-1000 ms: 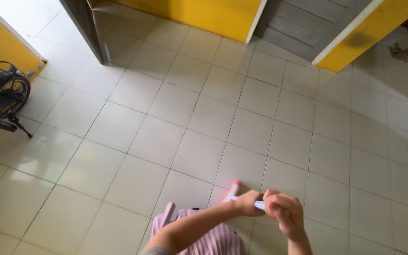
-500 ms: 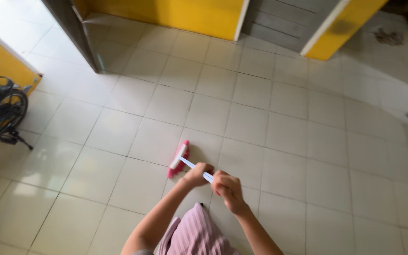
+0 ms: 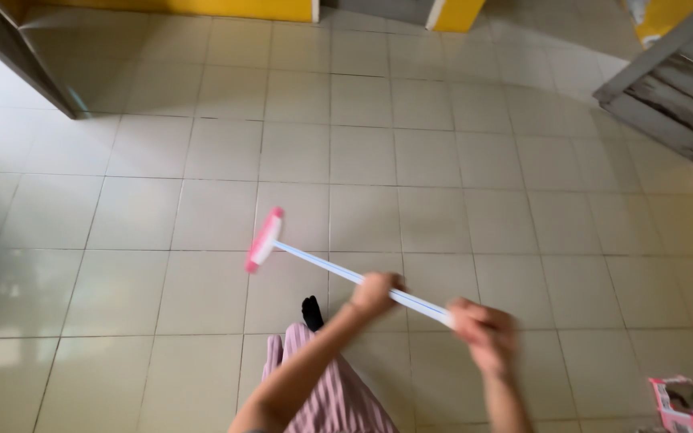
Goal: The person is sweeping the tiled floor with a pink squeegee-style broom.
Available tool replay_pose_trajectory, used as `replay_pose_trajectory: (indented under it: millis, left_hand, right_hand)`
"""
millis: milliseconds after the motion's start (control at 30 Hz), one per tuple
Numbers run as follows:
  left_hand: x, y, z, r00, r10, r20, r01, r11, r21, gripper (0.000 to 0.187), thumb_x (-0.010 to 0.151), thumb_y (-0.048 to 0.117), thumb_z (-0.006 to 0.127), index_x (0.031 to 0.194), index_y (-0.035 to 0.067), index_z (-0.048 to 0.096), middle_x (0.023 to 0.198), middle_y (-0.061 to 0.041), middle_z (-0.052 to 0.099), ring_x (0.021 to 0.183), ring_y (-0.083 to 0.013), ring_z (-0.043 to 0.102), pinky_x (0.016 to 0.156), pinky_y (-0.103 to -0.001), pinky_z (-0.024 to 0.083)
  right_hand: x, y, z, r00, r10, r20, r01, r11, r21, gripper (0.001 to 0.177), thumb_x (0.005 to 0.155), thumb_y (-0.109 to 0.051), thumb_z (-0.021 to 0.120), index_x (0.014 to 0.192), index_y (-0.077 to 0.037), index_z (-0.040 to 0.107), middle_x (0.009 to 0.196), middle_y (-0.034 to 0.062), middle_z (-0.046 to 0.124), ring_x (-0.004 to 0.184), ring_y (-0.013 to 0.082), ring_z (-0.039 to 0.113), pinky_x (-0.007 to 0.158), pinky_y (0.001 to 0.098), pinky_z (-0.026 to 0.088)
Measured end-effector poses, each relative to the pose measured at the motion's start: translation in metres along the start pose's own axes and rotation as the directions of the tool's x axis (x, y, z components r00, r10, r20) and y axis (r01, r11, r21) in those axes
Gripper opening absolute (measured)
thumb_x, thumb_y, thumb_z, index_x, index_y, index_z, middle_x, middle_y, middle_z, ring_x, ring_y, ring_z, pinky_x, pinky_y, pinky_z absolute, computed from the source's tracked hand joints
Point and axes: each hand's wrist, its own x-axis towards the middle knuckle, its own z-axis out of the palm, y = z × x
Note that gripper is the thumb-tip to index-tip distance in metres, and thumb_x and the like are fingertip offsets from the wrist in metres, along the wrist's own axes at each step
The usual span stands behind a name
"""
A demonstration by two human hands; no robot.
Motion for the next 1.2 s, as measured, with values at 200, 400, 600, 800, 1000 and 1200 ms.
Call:
replay_pose_trajectory:
  millis: [200, 400, 600, 800, 1000, 1200]
  left_hand:
    - [-0.075, 0.166, 0.077, 0.868, 0.414, 0.275, -0.35, 0.902, -0.252, 0.023, 0.084, 0.037, 0.073, 0.095, 0.017, 0.071, 0.085, -0.01, 0.073, 0.08, -0.0321, 0.072, 0.074, -0.043, 0.057]
    - [-0.078, 0.152, 0.209, 0.821, 0.524, 0.229, -0.347, 0.774, -0.529, 0.022, 0.09, 0.032, 0.073, 0.093, 0.011, 0.07, 0.085, -0.015, 0.073, 0.084, -0.0337, 0.072, 0.077, -0.042, 0.058]
    - [-0.072, 0.097, 0.195, 0.888, 0.449, 0.097, -0.283, 0.701, -0.655, 0.019, 0.088, 0.025, 0.069, 0.099, 0.009, 0.068, 0.095, -0.014, 0.072, 0.09, -0.0303, 0.071, 0.076, -0.039, 0.056]
    - [-0.09, 0.041, 0.08, 0.908, 0.371, 0.196, -0.267, 0.871, -0.413, 0.018, 0.084, 0.025, 0.074, 0.089, 0.008, 0.072, 0.084, -0.018, 0.072, 0.078, -0.0371, 0.07, 0.073, -0.044, 0.056]
    - [-0.11, -0.082, -0.039, 0.978, 0.149, 0.146, -0.124, 0.978, -0.169, 0.011, 0.079, 0.02, 0.073, 0.079, 0.009, 0.07, 0.078, -0.017, 0.069, 0.076, -0.0394, 0.066, 0.069, -0.046, 0.054]
    - [-0.122, -0.181, -0.112, 0.99, 0.131, 0.045, -0.128, 0.99, -0.067, 0.011, 0.077, 0.015, 0.072, 0.074, 0.007, 0.065, 0.074, -0.017, 0.067, 0.071, -0.0392, 0.065, 0.066, -0.045, 0.053]
  right_hand:
    - [-0.093, -0.117, -0.052, 0.999, 0.038, 0.016, -0.034, 0.982, -0.186, 0.026, 0.09, -0.008, 0.052, 0.067, -0.007, 0.04, 0.064, 0.0027, 0.037, 0.063, 0.018, 0.033, 0.061, 0.0368, 0.031]
    - [-0.104, -0.131, -0.043, 0.927, 0.369, -0.064, -0.347, 0.78, -0.521, 0.021, 0.088, -0.008, 0.053, 0.068, -0.005, 0.047, 0.063, 0.0016, 0.039, 0.059, 0.0122, 0.033, 0.051, 0.032, 0.03]
    - [-0.072, -0.064, 0.002, 0.947, 0.314, 0.072, -0.214, 0.781, -0.587, 0.022, 0.09, -0.009, 0.06, 0.072, 0.0, 0.053, 0.061, 0.002, 0.044, 0.058, 0.0095, 0.04, 0.051, 0.029, 0.035]
    - [-0.039, -0.075, 0.087, 0.977, 0.061, 0.206, -0.003, 0.962, -0.273, 0.025, 0.093, -0.005, 0.051, 0.068, -0.002, 0.048, 0.058, 0.0024, 0.047, 0.055, 0.0134, 0.044, 0.055, 0.0325, 0.037]
    - [-0.007, 0.015, 0.195, 0.981, -0.132, 0.141, 0.136, 0.991, -0.012, 0.034, 0.097, -0.006, 0.046, 0.065, -0.007, 0.037, 0.057, 0.0026, 0.042, 0.057, 0.0148, 0.04, 0.056, 0.032, 0.034]
    - [0.016, 0.069, 0.296, 0.993, -0.111, 0.028, 0.111, 0.994, 0.022, 0.034, 0.098, -0.004, 0.042, 0.064, -0.005, 0.037, 0.057, 0.0035, 0.042, 0.056, 0.0145, 0.039, 0.053, 0.0289, 0.032]
